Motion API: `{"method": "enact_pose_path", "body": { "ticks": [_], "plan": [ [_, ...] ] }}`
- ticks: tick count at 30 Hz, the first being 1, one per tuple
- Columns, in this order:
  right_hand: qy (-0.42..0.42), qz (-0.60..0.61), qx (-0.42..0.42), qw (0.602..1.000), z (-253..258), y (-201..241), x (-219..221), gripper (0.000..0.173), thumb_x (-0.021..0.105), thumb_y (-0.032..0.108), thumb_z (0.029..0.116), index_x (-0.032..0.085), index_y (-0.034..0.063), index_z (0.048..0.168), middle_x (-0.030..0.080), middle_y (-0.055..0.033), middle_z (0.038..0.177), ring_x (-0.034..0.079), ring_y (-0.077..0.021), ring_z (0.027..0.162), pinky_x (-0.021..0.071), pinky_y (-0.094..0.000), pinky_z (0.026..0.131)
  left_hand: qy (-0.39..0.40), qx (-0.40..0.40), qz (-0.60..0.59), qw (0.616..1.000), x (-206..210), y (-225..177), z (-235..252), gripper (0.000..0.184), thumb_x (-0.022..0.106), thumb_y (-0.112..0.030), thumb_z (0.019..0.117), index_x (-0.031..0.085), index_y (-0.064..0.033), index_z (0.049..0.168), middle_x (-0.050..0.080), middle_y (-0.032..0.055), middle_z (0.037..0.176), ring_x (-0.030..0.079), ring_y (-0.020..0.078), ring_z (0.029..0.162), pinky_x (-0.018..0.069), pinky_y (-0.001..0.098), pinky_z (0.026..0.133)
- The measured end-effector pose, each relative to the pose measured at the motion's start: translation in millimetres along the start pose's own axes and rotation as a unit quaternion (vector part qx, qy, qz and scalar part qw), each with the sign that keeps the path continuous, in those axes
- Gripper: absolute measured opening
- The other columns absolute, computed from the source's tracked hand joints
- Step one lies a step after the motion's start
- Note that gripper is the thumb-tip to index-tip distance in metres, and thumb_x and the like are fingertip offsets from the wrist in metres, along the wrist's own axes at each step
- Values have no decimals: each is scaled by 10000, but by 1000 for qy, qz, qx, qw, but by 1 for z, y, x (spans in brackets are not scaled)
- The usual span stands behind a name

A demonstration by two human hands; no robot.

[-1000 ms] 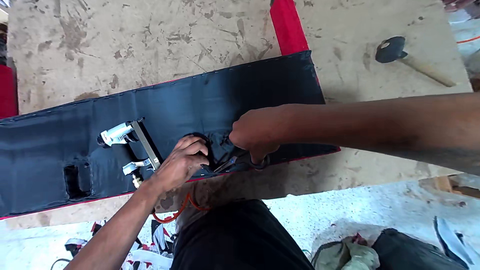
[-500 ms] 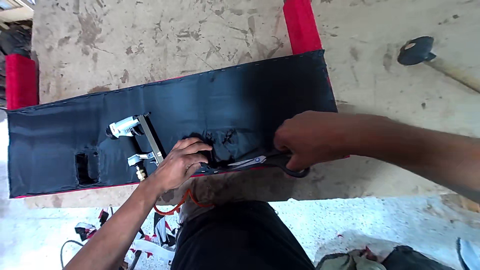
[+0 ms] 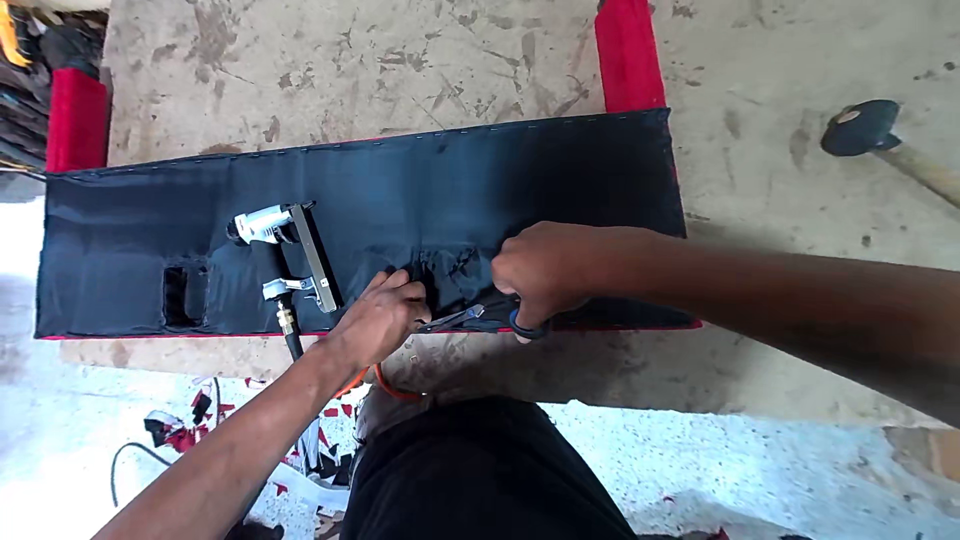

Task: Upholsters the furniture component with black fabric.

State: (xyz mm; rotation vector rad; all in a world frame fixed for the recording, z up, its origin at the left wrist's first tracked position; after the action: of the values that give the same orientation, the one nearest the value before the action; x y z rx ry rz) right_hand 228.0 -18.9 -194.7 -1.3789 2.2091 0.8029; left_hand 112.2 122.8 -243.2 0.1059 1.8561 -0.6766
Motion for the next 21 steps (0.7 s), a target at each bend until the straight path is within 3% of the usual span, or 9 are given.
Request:
{"method": "enact_pose_path", "body": {
  "ticks": [4,9,21],
  "plan": [
    [-9,-6,11,1000,-9,-5,-6,421,820,571,759,633,196,719,556,30,645,577,-160,609,497,-430,555,-8,-19,6,1000,4,2,-3,118,643,-268,978,760,-271,993,658,-83,1093,568,168,1090,458,406,914],
    [-3,-19,25,1000,-11,-3,0,418,799,573,787,635,191,736,576,28,673,597,-164,626,510,-430,563,-22,-23,7,999,2,3,-7,132,637,-330,982,761,-287,1005,633,-102,1223,549,152,1185,455,417,940],
    [-49,15,70,996,-21,9,5,271,839,446,780,703,212,783,634,21,724,641,-195,703,540,-484,629,17,22,-38,999,-2,18,-14,140,610,-328,995,731,-262,1014,686,-110,1155,593,125,1160,491,416,940]
  ]
}}
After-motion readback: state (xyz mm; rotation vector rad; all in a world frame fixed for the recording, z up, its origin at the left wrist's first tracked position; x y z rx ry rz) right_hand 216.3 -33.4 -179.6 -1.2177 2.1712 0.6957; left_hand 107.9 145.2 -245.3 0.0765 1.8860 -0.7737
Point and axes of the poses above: each hand's wrist, its own z-axis towards the middle knuckle, its own x-axis out of the palm, y = z × x, the point moved 7 cm from there along z, towards the middle knuckle
